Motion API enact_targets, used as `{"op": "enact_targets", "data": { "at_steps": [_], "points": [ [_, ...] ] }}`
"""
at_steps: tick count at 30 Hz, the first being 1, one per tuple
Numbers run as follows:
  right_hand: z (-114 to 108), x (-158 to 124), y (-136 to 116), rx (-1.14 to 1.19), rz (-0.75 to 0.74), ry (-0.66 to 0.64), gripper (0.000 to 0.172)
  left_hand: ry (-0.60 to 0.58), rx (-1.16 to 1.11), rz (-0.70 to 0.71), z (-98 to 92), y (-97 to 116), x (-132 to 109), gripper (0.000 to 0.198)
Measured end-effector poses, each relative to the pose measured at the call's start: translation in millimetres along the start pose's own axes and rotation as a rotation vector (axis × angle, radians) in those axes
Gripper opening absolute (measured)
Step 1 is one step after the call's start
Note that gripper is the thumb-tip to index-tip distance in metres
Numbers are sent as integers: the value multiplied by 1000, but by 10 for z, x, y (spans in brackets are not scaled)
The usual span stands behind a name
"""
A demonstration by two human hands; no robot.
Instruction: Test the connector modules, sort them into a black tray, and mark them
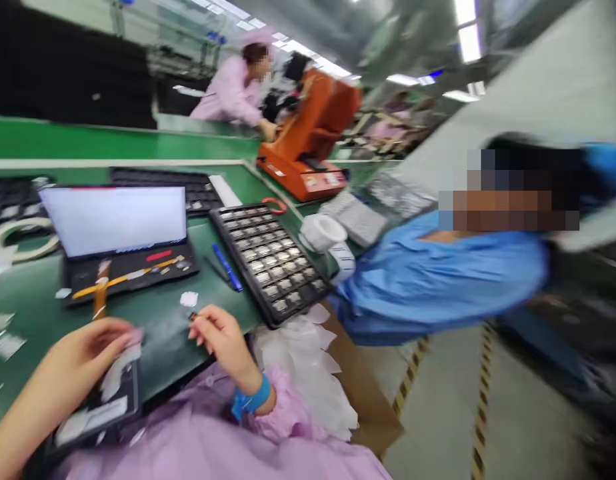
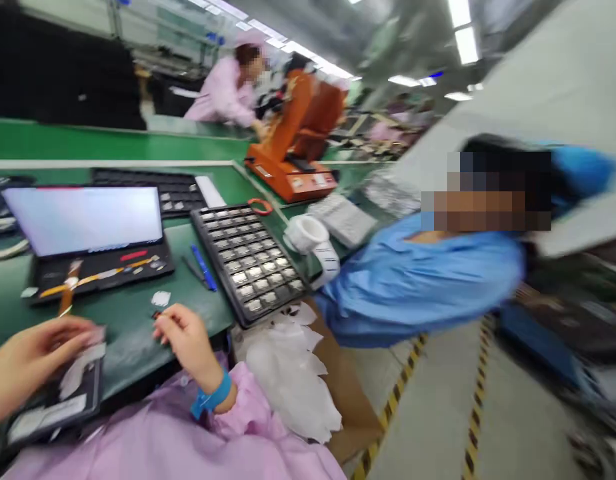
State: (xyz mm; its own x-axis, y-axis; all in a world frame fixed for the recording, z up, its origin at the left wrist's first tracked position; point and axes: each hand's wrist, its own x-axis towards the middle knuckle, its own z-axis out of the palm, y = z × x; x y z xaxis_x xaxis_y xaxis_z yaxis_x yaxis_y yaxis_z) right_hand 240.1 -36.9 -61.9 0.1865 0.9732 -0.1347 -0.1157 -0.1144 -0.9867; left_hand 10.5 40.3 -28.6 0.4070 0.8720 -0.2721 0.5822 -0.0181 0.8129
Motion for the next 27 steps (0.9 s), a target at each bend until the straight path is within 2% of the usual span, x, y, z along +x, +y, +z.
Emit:
{"op": "enact_targets", "data": {
  "at_steps": [2,5,9,12,14,18,20,22,24,27],
  "points": [
    [27,13,0,12,6,32,29,-40,-40,14,108,56,14,29],
    [49,39,39,31,-5,92,29,3,30,20,241,141,161,21],
    [38,51,71,36,-32,169,27,36,89,66,286,226,266,24],
    [53,49,72,4,-31,151,26,175,156,171,188,253,210,33],
    [90,44,73,-44,-11,89,27,292,212,216,58,231,130,33],
    [199,51,79,-123,38,-67,27,381,279,140,-251,103,-80,27],
    [230,90,74,-170,13,-72,26,390,304,67,-352,57,-170,27],
    [218,168,57,-258,-64,-14,25,358,326,19,-372,68,-203,27],
    [164,283,25,-318,-117,74,23,253,376,43,-303,149,-147,26],
    [61,476,-44,-234,-16,113,26,17,535,174,-92,339,103,23]
  ]
}}
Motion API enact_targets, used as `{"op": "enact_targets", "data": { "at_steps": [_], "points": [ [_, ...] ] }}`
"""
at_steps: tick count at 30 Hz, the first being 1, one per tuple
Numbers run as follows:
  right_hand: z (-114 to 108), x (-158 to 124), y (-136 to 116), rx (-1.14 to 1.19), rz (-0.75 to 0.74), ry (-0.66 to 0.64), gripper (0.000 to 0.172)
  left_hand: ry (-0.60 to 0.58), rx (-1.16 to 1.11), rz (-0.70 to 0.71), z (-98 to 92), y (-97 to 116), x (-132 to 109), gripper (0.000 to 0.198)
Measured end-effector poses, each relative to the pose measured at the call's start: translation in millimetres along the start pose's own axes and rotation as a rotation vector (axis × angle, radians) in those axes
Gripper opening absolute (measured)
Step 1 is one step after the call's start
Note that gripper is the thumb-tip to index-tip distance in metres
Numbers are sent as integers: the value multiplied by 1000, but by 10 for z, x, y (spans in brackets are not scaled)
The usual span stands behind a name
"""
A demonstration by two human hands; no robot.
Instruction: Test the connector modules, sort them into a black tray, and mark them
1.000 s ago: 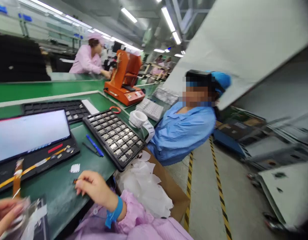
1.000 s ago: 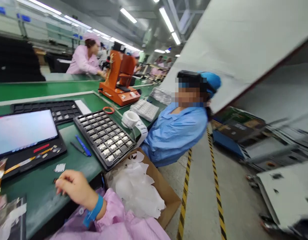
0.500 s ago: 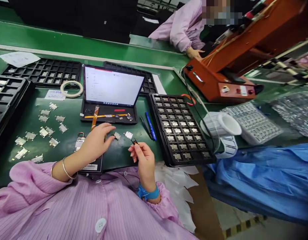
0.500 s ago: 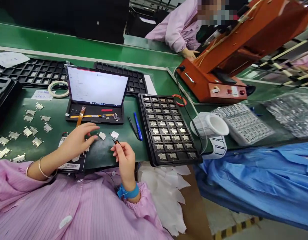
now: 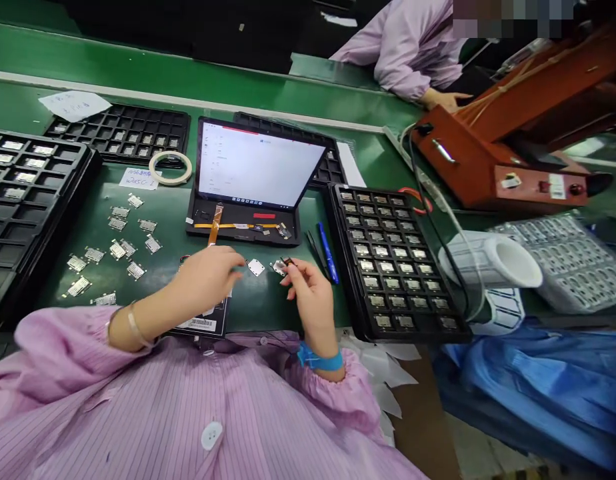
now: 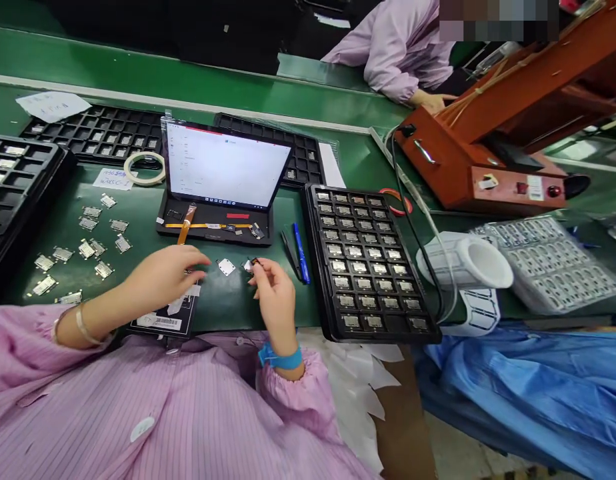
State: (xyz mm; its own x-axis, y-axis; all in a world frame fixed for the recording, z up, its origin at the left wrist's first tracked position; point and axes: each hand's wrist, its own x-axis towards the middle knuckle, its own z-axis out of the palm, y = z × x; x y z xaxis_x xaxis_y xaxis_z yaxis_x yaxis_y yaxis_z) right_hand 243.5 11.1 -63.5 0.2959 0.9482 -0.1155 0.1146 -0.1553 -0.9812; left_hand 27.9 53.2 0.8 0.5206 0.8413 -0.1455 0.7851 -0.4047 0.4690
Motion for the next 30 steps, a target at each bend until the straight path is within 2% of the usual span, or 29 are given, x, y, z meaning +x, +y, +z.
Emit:
{"op": "enact_targets", "data": {
  "at_steps": [4,8,13,19,23,28,30],
  "points": [
    [-42,154,-65,104,149,-97,32,-75,76,104,156,187,442,26],
    [-25,140,-83,176,223,-138,37,-92,109,121,239,160,612,22],
    [-81,68,-65,213,186,-135,38,-43,96,124,263,136,574,10],
    [-102,-4,-63,211,-24,-53,33,38,131,127,358,205,568,26],
    [-134,-62,13,193,-3,-83,32,29,166,137,409,210,449,25],
    [-244,-142,81,194,-14,41,27,61,158,61,221,189,171,26],
    [-212,-175,43,214,-11,22,26,91,134,8,113,172,87,26]
  ]
}}
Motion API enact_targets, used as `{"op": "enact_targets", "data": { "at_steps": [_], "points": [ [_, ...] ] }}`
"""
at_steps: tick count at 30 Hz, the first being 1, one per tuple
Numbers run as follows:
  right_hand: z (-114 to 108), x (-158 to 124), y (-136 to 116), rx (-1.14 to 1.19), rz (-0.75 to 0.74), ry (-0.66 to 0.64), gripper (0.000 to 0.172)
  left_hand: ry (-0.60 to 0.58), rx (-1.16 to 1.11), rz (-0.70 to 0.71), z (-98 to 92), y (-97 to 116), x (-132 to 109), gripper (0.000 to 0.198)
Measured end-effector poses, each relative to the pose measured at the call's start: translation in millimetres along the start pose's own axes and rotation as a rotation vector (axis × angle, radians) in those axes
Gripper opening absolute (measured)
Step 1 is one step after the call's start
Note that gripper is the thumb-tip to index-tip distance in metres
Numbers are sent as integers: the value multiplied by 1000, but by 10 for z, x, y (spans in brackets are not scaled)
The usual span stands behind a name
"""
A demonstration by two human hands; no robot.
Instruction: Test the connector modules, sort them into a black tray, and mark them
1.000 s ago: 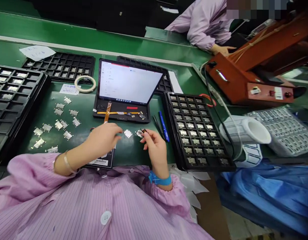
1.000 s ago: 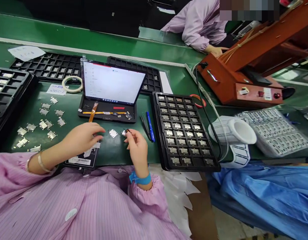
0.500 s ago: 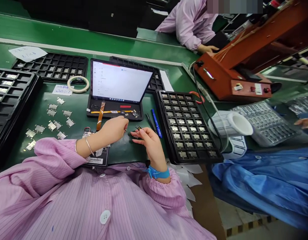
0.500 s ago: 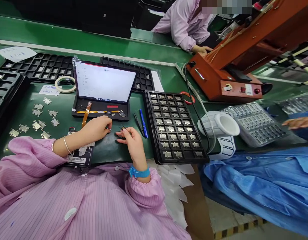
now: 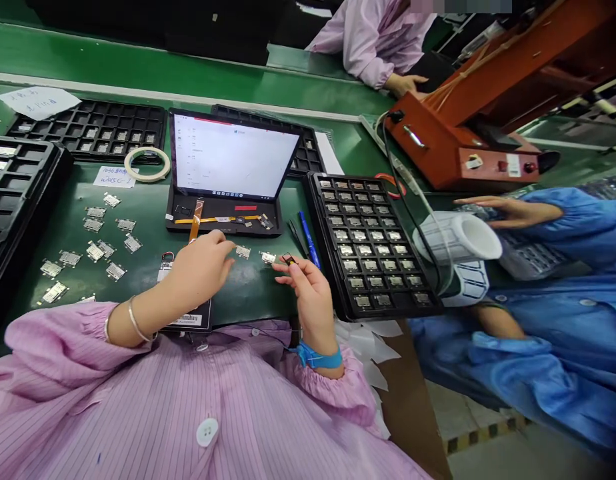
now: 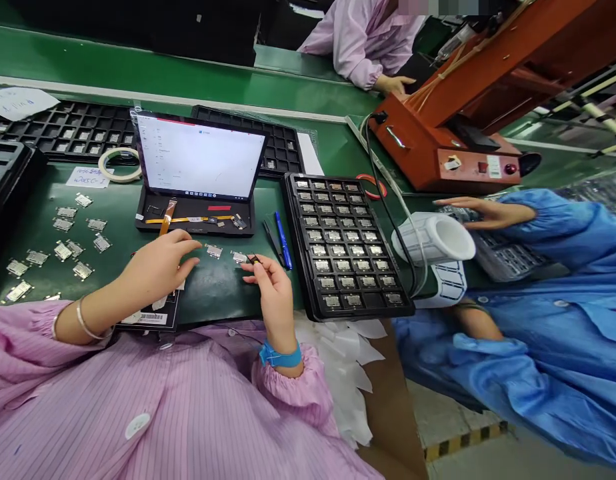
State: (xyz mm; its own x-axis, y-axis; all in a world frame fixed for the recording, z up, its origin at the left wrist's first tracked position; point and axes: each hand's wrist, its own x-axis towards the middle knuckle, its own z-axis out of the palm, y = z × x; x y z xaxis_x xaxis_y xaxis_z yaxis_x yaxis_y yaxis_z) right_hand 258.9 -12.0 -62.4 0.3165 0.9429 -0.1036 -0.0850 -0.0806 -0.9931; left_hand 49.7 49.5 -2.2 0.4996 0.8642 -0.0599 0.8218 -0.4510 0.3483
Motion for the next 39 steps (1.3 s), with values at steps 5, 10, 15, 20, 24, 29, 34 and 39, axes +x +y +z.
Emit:
{"op": "enact_targets", "data": {
  "at_steps": [5,10,15,20,24,29,34,39],
  "points": [
    [326,-9,-71,177,168,-261,22,25,-74,-52,-170,-82,-108,28],
    [412,161,-20,297,302,-354,27,133,-175,-154,-343,-341,-315,30],
    [207,352,11,267,305,-282,23,301,-138,-411,-581,-859,-643,32],
    [215,359,36,239,262,-268,19,219,-215,-556,-575,-1232,-735,27],
    [432,140,50,204,155,-269,20,160,-199,-561,-410,-1321,-594,26],
    [596,-29,94,81,60,-285,18,168,-133,-594,-306,-1322,-524,23],
    [594,-65,55,35,39,-303,18,267,-452,-536,-236,-1169,-565,18],
    [676,-197,-172,-34,-11,-375,18,143,-1147,-380,-155,-698,-570,46]
  ]
}}
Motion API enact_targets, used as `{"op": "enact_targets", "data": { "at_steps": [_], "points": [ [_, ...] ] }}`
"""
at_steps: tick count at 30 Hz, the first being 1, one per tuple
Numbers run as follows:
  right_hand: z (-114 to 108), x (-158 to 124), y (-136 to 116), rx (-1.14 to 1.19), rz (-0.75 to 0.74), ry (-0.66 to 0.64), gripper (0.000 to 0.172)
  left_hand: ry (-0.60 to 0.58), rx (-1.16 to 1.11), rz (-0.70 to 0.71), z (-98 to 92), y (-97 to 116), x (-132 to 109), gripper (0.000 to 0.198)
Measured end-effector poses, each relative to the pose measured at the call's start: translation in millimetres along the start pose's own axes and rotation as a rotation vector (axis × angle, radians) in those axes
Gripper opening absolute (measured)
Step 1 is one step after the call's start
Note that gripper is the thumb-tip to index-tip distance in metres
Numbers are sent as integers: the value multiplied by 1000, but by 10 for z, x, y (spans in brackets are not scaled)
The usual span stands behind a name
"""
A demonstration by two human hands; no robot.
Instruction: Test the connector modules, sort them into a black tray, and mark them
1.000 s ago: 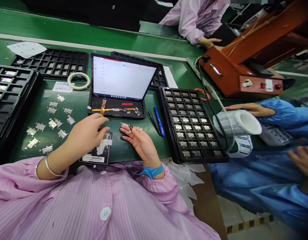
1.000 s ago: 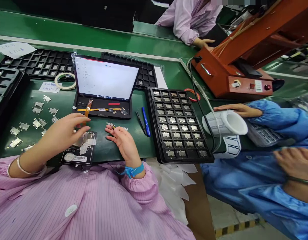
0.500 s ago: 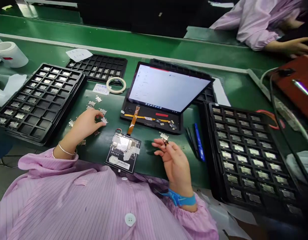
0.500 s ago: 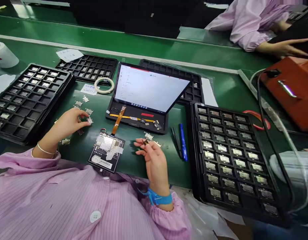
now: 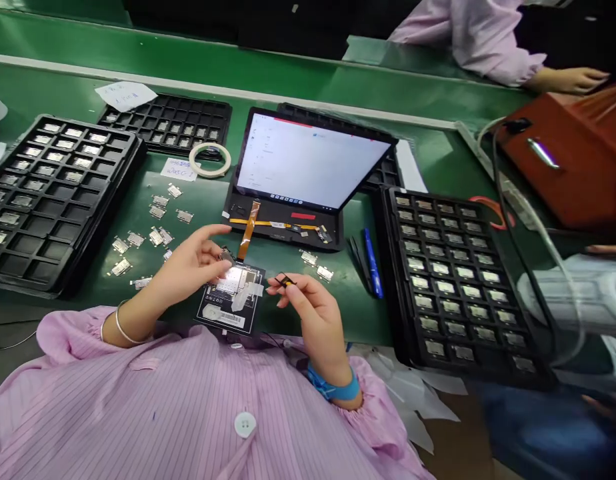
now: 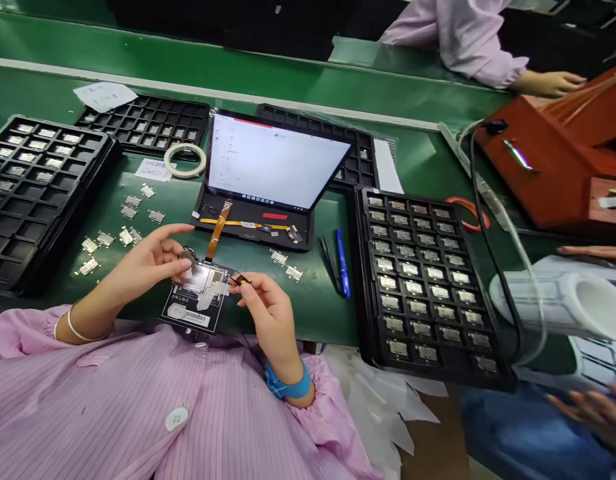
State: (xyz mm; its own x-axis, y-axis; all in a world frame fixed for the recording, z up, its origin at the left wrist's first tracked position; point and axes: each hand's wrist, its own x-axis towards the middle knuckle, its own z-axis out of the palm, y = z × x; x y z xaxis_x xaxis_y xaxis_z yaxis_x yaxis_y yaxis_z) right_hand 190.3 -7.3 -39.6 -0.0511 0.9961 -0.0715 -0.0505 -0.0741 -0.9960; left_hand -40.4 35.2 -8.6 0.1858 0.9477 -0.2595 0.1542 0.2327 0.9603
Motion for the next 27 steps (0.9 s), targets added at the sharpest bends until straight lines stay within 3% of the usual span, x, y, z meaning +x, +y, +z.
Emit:
{"op": "enact_targets", "data": {
  "at_steps": [3,7,14,27],
  "points": [
    [65,-53,-134,-62,-16,-66,18,-179,-202,-93,239,80,-109,33],
    [70,-104,-187,-84,-22,-99,19,-255,-302,-156,381,111,-195,27],
    [43,-155,-148,-133,-5,-101,20,-219,-289,-91,427,90,-237,28],
    [22,-191,-194,-117,-1,-101,20,-231,-315,-94,453,74,-308,34]
  ]
}}
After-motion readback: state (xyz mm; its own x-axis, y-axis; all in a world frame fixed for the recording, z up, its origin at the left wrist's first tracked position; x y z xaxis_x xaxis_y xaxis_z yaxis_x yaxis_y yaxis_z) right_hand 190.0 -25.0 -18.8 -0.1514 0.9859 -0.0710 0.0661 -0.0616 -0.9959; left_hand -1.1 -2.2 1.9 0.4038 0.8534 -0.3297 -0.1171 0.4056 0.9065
